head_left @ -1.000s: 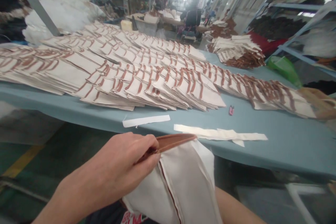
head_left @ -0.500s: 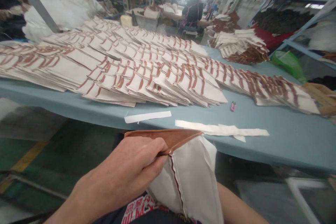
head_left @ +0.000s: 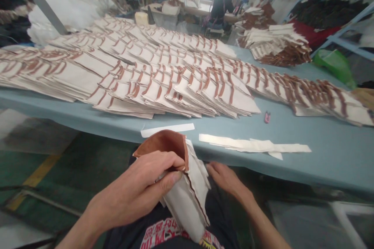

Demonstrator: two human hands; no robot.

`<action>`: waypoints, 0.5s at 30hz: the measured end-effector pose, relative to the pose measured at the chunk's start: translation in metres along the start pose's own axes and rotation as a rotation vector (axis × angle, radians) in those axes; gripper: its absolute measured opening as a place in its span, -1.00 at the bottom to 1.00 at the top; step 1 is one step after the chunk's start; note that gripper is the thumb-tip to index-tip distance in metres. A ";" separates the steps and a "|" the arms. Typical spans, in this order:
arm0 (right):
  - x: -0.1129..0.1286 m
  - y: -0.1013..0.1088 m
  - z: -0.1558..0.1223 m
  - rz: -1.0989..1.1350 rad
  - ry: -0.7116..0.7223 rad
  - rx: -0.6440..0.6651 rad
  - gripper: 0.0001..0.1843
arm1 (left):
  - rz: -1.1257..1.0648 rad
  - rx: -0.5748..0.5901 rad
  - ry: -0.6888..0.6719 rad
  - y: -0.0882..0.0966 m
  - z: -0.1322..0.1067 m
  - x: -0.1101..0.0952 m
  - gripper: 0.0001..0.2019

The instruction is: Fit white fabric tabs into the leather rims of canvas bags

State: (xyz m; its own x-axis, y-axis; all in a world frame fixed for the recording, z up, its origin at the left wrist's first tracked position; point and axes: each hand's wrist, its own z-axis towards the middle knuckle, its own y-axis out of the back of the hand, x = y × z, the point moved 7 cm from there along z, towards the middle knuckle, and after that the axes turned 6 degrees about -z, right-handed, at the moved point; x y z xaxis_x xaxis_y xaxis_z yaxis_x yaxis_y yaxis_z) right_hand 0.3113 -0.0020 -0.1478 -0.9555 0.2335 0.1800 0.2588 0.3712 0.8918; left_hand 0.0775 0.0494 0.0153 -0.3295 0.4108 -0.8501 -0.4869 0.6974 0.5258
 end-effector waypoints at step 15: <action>0.111 0.155 -0.083 0.505 0.795 -0.672 -0.61 | -0.039 -0.073 -0.013 0.007 0.001 -0.013 -0.81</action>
State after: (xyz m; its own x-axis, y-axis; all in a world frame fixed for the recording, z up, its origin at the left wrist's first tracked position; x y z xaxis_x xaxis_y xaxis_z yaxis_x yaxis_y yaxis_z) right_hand 0.2342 0.0072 0.0447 -0.6455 -0.5010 0.5765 0.7372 -0.2113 0.6418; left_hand 0.0793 0.0497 0.0297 -0.2983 0.3920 -0.8703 -0.5569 0.6690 0.4923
